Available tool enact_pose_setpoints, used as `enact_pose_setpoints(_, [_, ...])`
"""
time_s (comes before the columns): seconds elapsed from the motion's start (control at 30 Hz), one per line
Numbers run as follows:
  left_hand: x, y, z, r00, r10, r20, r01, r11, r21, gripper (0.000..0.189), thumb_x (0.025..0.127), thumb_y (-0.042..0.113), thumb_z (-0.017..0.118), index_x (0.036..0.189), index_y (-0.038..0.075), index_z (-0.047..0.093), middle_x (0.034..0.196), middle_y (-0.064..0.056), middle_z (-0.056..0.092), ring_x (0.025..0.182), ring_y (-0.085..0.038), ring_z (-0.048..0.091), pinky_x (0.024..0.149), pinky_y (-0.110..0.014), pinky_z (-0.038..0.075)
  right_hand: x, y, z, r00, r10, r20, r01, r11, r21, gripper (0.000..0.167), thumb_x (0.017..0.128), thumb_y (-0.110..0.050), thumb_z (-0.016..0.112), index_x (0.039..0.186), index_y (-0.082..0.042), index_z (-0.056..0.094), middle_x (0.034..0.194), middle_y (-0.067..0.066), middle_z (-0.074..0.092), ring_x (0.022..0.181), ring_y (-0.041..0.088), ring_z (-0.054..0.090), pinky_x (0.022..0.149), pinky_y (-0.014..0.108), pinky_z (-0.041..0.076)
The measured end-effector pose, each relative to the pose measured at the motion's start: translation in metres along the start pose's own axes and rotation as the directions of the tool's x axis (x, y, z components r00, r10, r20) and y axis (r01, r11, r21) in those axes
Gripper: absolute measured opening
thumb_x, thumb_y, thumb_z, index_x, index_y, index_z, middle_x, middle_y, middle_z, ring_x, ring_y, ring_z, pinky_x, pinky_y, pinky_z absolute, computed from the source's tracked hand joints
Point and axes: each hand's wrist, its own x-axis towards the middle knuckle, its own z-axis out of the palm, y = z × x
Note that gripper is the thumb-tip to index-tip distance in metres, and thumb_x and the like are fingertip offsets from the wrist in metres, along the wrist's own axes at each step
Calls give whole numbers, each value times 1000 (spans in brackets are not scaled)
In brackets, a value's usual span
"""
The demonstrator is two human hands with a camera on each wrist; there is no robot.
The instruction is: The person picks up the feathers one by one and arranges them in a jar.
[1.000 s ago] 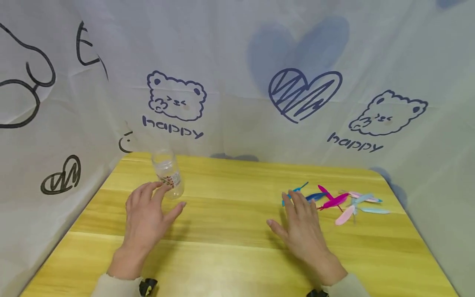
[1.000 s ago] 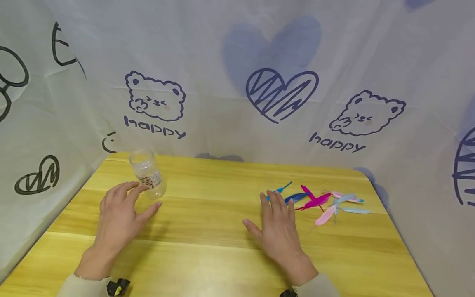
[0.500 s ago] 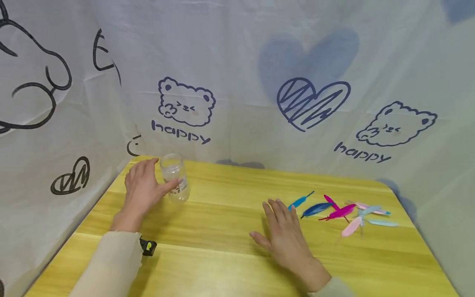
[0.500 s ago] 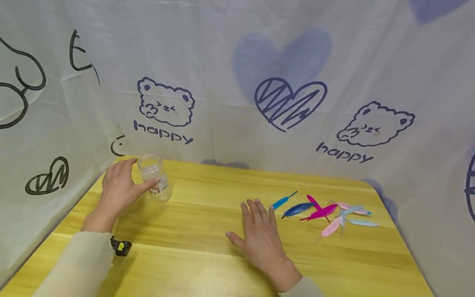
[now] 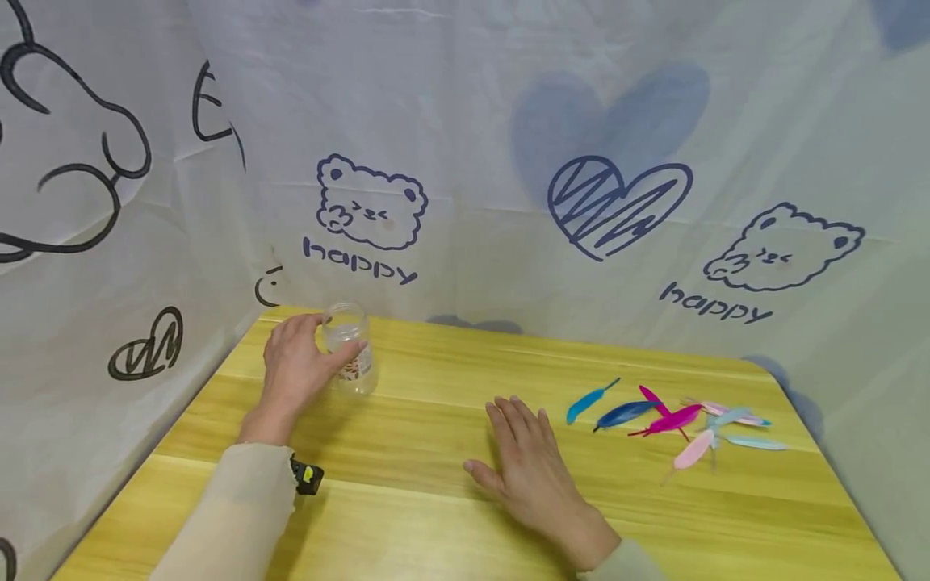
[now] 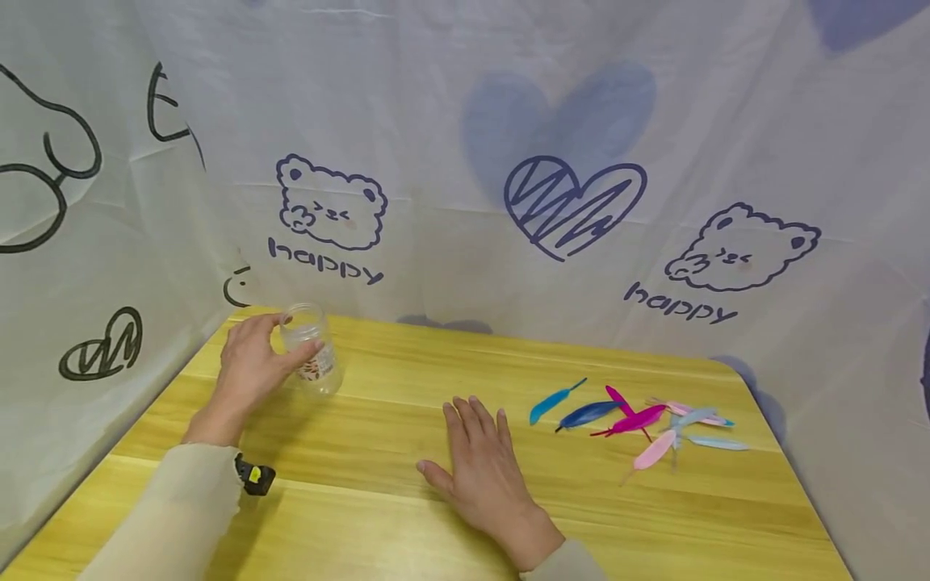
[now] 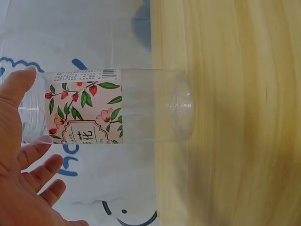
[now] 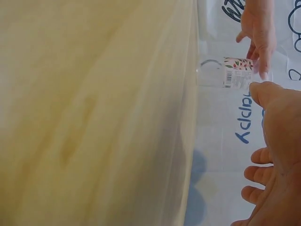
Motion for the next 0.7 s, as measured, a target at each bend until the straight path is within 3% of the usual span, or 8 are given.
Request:
enact_pose_setpoints(0.23, [-2, 17, 13, 995, 102, -12, -102, 994, 50, 72, 90, 48, 78, 135, -5, 58, 143, -26, 57, 141, -49, 39, 121, -65, 17, -4, 3, -1, 1000, 5, 0, -5, 1000, -16, 82, 102, -56, 62, 158, 0, 41, 161, 20, 46, 152, 43, 38, 121, 70, 27])
enact_pose_setpoints(0.43, [-11, 39, 29, 986, 164, 18, -165, 985, 57, 73, 88, 49, 79, 134, -4, 58, 140, -24, 59, 141, -46, 40, 124, -65, 14, -8, 7, -5, 1000, 15, -11, -16, 999, -28, 82, 102, -55, 63, 158, 1, 41, 160, 21, 47, 151, 43, 39, 121, 70, 27])
enact_pose_setpoints(0.7, [-33, 74, 50, 950, 311, 30, -313, 946, 82, 71, 80, 54, 86, 120, 1, 60, 122, -16, 62, 128, -40, 47, 126, -61, 16, -14, 14, -9, 997, 3, -77, -8, 998, -65, 81, 101, -55, 64, 155, 3, 45, 152, 23, 53, 145, 44, 46, 119, 71, 31])
